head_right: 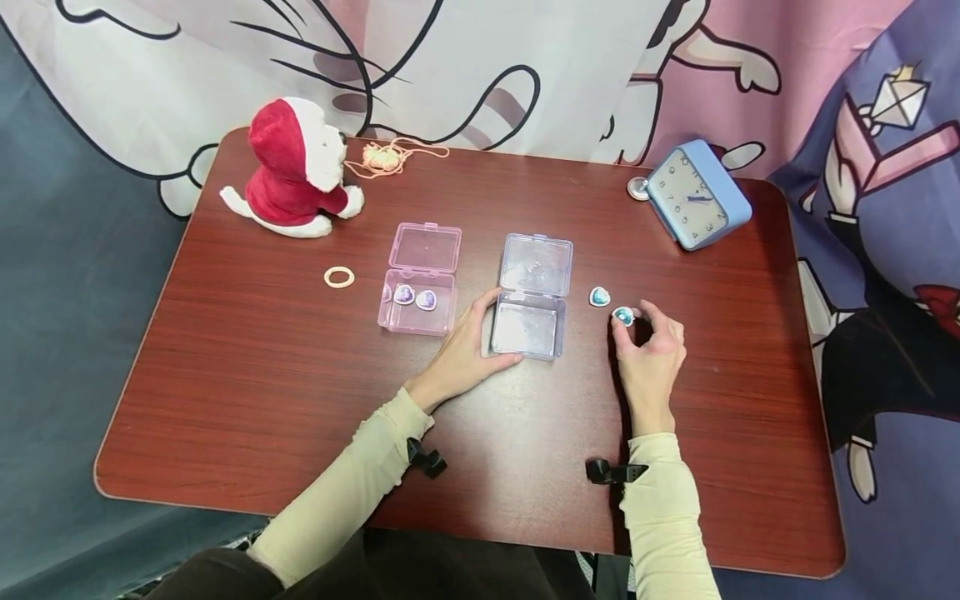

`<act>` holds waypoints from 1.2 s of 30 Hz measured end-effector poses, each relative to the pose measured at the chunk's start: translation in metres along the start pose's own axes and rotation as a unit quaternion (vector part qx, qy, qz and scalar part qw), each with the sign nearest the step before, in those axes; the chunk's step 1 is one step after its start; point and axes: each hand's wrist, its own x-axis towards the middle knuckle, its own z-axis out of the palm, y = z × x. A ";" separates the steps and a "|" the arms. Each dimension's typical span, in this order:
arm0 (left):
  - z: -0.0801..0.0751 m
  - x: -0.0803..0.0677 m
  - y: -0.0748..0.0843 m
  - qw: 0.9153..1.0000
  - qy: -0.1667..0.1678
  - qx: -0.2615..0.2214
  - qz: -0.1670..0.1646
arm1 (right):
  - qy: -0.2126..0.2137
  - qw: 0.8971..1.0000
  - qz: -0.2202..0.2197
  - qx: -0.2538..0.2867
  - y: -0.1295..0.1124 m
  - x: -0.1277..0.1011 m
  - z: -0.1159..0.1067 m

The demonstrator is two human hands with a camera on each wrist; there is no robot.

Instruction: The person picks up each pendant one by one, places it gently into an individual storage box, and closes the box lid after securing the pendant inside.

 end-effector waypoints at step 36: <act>0.000 0.000 0.000 1.000 -0.004 0.014 -0.002 | -0.066 0.975 -0.203 0.068 -0.098 -0.029 0.049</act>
